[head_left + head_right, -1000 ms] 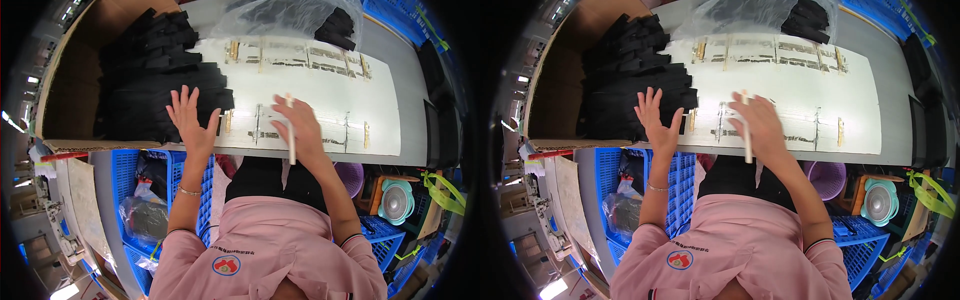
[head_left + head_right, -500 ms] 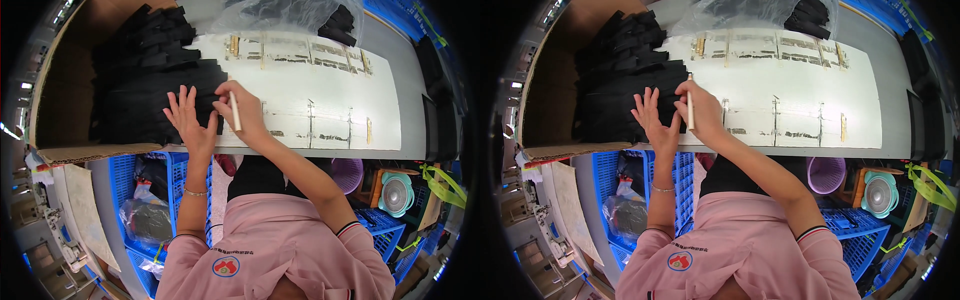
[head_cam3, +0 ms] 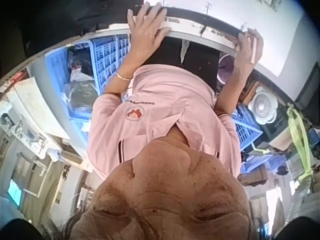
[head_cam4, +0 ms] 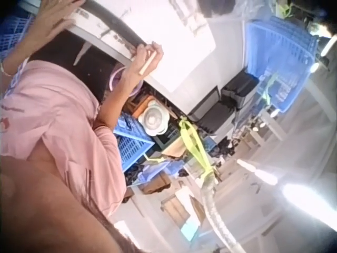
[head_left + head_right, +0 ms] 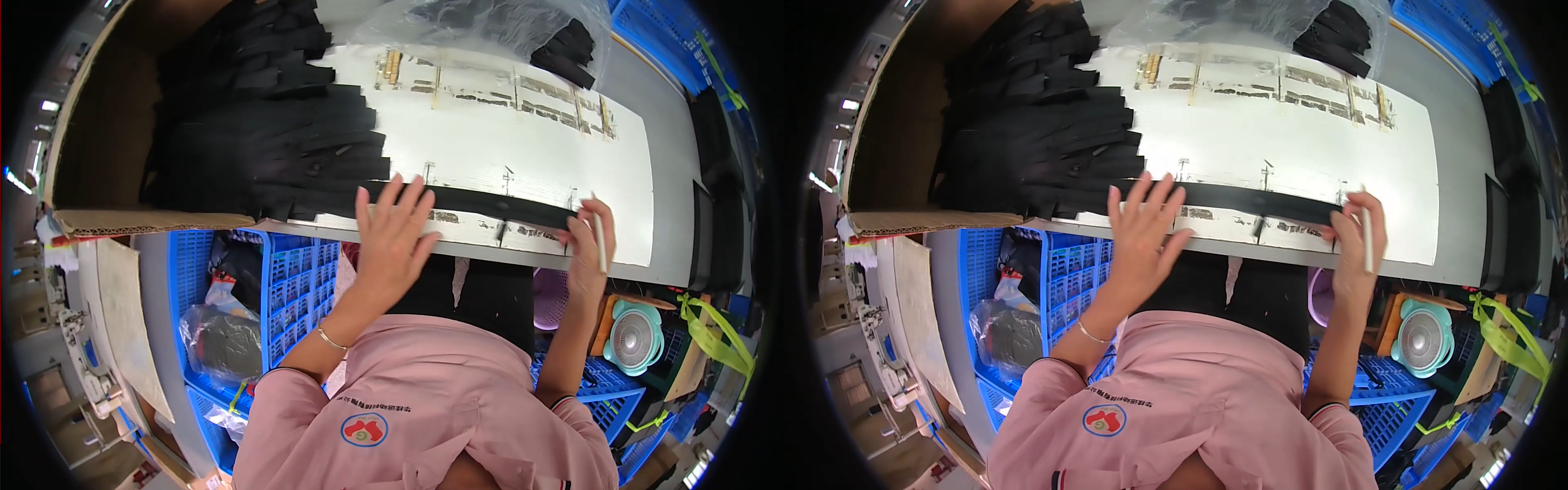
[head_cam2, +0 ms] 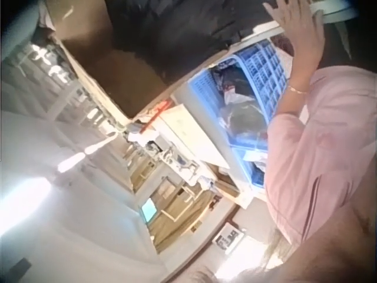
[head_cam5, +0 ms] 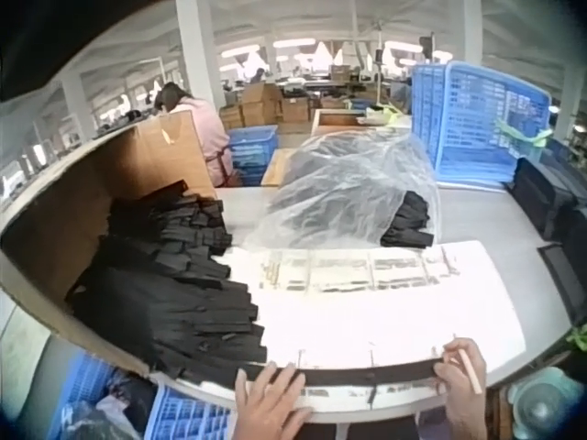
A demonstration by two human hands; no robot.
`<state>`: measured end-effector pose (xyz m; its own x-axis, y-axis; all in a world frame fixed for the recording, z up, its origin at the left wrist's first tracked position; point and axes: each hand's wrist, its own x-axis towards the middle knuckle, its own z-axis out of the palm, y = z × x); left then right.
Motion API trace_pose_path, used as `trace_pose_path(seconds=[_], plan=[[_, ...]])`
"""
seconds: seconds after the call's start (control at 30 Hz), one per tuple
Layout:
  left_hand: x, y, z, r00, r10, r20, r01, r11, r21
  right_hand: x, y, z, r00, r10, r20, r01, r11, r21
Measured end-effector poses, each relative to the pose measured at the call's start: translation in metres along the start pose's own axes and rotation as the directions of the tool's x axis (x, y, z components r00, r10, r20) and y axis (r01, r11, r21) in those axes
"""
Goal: Marking and aligning black textile straps on a template board for assembly.
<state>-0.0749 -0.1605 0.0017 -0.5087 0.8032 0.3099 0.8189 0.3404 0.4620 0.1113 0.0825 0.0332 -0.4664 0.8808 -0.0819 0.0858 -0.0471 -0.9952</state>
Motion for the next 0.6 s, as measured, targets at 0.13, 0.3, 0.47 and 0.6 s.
trace_pose_path(seconds=[0.13, 0.3, 0.47, 0.6], plan=[[-0.005, 0.017, 0.014, 0.998, -0.046, 0.052, 0.044, 0.998, 0.041, -0.001, 0.007, -0.045, 0.993, -0.040, -0.107, 0.045, 0.998, 0.051], [-0.003, 0.030, 0.017, 0.994, -0.081, 0.078, 0.082, 0.997, -0.009, 0.003, 0.009, -0.074, 0.984, -0.060, -0.170, 0.084, 0.986, 0.141], [0.002, 0.026, 0.016, 0.989, -0.147, 0.013, 0.148, 0.989, -0.030, 0.008, -0.003, -0.087, 0.976, -0.104, -0.189, 0.146, 0.964, 0.222], [-0.007, 0.011, 0.007, 0.988, -0.153, -0.022, 0.154, 0.988, 0.036, 0.005, -0.009, -0.074, 0.988, -0.098, -0.121, 0.123, 0.966, 0.228]])
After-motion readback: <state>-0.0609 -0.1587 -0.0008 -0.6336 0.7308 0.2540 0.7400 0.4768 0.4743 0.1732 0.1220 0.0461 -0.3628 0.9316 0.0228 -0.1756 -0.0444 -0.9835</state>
